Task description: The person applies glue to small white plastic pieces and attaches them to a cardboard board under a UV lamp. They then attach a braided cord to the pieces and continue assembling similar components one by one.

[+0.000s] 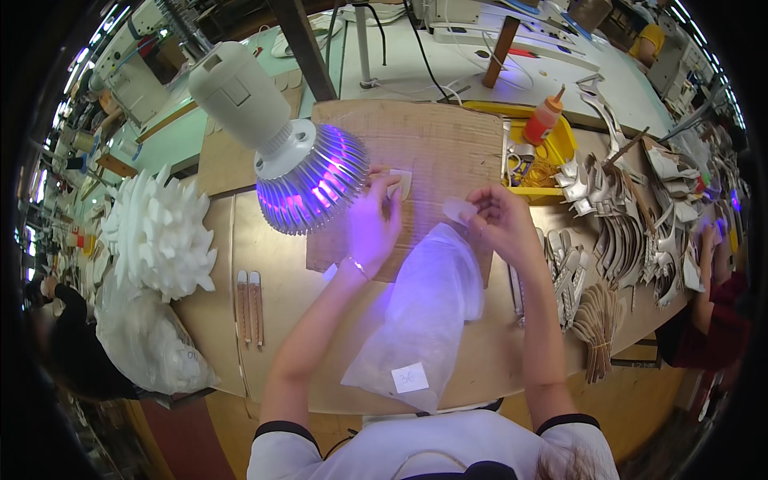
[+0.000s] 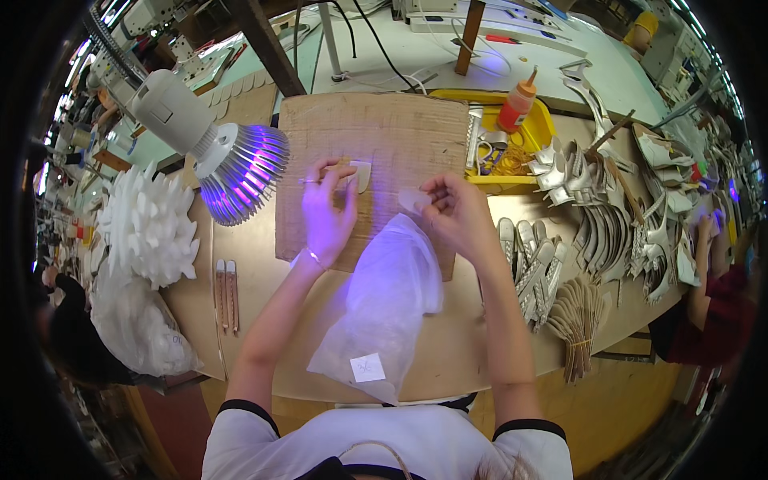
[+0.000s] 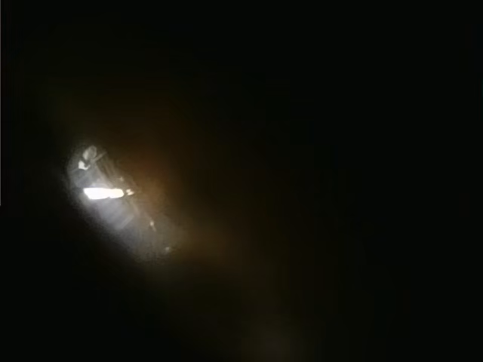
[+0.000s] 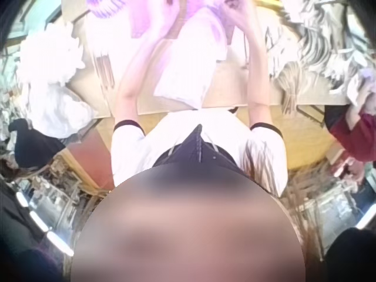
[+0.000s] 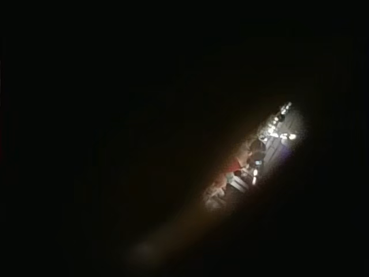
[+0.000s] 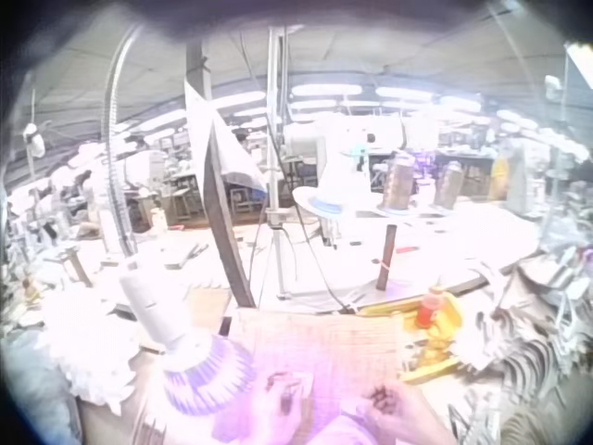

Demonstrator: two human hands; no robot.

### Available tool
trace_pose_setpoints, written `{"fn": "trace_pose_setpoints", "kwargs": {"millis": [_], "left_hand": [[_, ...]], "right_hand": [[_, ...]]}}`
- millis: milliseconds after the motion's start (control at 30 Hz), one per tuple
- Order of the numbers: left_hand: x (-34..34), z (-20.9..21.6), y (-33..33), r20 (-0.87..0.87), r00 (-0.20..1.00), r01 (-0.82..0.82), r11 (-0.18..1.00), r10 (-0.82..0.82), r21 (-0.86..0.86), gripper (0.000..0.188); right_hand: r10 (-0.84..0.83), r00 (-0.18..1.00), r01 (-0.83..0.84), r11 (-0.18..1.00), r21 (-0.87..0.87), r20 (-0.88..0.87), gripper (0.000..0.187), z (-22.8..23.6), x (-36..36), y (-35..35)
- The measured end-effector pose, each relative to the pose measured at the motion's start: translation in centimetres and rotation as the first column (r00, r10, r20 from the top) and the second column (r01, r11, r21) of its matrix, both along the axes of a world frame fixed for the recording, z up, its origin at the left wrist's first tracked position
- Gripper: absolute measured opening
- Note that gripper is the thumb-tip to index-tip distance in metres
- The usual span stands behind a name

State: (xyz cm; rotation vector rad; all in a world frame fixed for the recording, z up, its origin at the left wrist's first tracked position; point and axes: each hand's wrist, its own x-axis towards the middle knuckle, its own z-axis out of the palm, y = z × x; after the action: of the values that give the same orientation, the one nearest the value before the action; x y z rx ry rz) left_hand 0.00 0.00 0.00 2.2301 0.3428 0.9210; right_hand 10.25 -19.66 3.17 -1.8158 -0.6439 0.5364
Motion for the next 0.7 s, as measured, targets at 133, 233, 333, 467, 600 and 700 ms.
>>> {"fn": "trace_pose_setpoints", "kwargs": {"millis": [133,233,333,467,600,700], "left_hand": [[-1.1,0.6,-1.8,-0.021,0.996,0.087,0.991,-0.085,0.098,0.017],[-2.1,0.3,-3.3,-0.119,0.968,0.232,0.967,-0.219,0.106,0.021],[-2.9,-0.2,-4.1,-0.193,0.950,0.284,0.939,-0.247,0.194,0.028],[-3.0,-1.1,-4.0,-0.207,0.958,0.254,0.920,-0.198,0.299,0.044],[-2.8,-2.2,-3.6,-0.251,0.947,0.282,0.893,-0.201,0.351,0.061],[-2.5,-2.6,-3.7,-0.286,0.940,0.288,0.882,-0.185,0.374,0.069]], "right_hand": [[0.219,0.958,-0.178,0.960,-0.214,0.186,0.019,1.4,2.7,1.2],[0.390,0.877,-0.320,0.910,-0.263,0.281,0.021,1.8,4.4,3.9],[0.400,0.837,-0.304,0.907,-0.291,0.373,0.020,2.1,5.1,6.0],[0.408,0.814,-0.290,0.902,-0.319,0.414,0.015,1.8,4.8,7.3],[0.350,0.799,-0.242,0.932,-0.271,0.490,0.013,0.8,4.2,7.4],[0.287,0.793,-0.181,0.953,-0.242,0.537,0.014,0.3,3.9,7.6]]}}
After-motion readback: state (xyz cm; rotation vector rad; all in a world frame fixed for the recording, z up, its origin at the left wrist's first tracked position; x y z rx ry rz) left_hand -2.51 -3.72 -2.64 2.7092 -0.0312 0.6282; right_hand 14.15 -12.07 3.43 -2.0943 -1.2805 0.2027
